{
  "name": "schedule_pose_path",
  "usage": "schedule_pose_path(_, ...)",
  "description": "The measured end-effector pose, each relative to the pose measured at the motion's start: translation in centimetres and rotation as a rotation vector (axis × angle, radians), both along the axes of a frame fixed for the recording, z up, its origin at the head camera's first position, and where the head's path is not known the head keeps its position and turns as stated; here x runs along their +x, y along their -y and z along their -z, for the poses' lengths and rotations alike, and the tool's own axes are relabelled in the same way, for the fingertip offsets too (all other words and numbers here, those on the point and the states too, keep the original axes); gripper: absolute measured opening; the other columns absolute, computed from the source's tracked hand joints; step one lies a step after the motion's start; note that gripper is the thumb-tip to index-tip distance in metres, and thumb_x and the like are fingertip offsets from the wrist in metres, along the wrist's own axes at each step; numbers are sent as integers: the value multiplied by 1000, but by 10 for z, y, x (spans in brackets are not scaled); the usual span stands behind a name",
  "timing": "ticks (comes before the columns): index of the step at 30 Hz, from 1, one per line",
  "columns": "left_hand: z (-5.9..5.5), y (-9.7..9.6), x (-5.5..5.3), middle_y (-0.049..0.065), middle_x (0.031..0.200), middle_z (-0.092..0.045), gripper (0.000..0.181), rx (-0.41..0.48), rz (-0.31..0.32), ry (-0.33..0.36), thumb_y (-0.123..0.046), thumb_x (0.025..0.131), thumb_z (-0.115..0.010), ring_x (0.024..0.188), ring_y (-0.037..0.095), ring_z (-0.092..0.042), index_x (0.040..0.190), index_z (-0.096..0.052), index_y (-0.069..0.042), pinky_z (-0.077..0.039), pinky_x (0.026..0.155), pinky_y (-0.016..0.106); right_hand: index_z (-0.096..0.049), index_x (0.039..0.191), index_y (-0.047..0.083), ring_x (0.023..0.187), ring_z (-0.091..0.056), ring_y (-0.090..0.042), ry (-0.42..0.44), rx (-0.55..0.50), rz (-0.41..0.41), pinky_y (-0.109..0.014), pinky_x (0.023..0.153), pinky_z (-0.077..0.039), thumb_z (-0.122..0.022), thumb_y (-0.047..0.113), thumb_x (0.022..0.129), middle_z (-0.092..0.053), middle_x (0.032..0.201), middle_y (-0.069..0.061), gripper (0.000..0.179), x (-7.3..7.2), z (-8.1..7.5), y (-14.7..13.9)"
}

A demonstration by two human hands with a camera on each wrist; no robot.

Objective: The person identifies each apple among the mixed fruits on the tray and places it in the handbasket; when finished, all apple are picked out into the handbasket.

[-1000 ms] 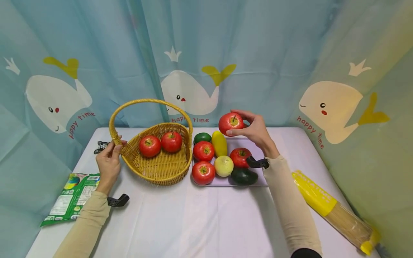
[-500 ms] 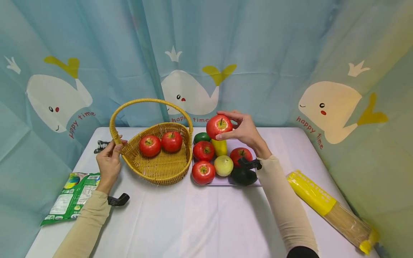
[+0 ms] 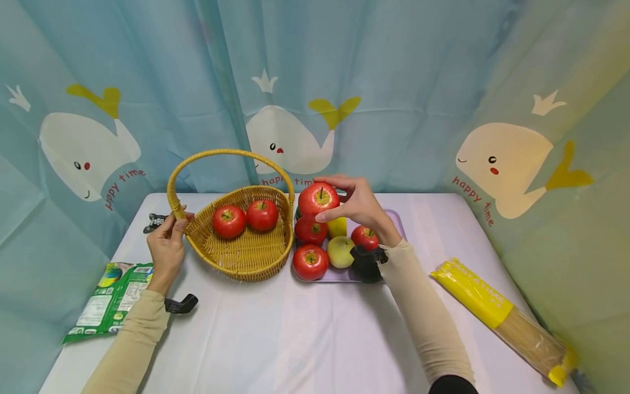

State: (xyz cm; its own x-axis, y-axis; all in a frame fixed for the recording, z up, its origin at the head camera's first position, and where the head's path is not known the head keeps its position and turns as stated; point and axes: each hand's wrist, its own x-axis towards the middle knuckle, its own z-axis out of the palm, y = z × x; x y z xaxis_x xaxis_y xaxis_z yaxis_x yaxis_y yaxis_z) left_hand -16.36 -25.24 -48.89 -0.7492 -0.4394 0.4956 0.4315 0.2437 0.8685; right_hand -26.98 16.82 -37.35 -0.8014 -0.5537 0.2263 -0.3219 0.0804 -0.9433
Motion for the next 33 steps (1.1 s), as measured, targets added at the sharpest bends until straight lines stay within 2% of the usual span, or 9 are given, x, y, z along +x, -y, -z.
schedule_pose_path(5, 0, -1, 0, 31, 119, -73, 34, 12, -17, 25, -5, 106, -62, 113, 0, -68, 139, -68, 1, -52, 101, 11, -64, 145, 0, 115, -74, -22, 72, -18, -43, -39, 92, -65, -92, -9, 73, -72, 139, -6, 78, 6, 0, 9)
schedule_pose_path(8, -4, -4, 2, 33, 119, -72, 35, 9, -23, 26, -2, 106, -61, 115, 3, -68, 140, -66, 4, -52, 100, 10, -64, 145, 1, 116, -74, -25, 100, -11, -61, -41, 94, -65, -93, -8, 71, -71, 142, -7, 80, 11, 0, 16)
schedule_pose_path(14, -17, -8, 5, 40, 116, -69, 33, -7, -15, -10, 4, 106, -59, 113, 6, -69, 136, -63, 14, -52, 99, 10, -70, 141, 9, 115, -74, -28, 83, 47, -90, -41, 93, -65, -96, 0, 71, -73, 137, -6, 75, 18, 1, 32)
schedule_pose_path(19, -9, -4, -2, 38, 116, -70, 33, 20, -6, -11, 3, 105, -60, 111, 4, -70, 137, -65, 10, -53, 100, 11, -73, 138, 15, 116, -73, -26, 36, 102, -106, -39, 95, -64, -101, 10, 69, -76, 133, -2, 74, 23, 3, 46)
schedule_pose_path(23, -2, 0, -4, 34, 116, -72, 33, 9, -5, -12, -1, 105, -62, 112, 3, -70, 137, -68, 5, -54, 99, 13, -74, 137, 17, 118, -71, -24, 6, 120, -125, -39, 97, -63, -103, 14, 68, -76, 133, 1, 75, 27, 6, 59)
schedule_pose_path(28, 0, 2, -4, 34, 114, -72, 33, -6, 0, -19, -3, 106, -62, 113, 4, -69, 137, -68, 6, -55, 99, 13, -75, 135, 21, 118, -68, -23, -43, 134, -149, -44, 98, -63, -103, 15, 67, -76, 132, 1, 74, 31, 11, 76)
schedule_pose_path(33, 2, 2, -4, 33, 116, -73, 34, 3, -7, -4, -4, 106, -63, 112, 3, -70, 138, -67, 5, -55, 99, 13, -74, 137, 15, 114, -72, -22, -43, 113, -179, -42, 98, -63, -102, 14, 69, -76, 132, -2, 74, 34, 18, 95)
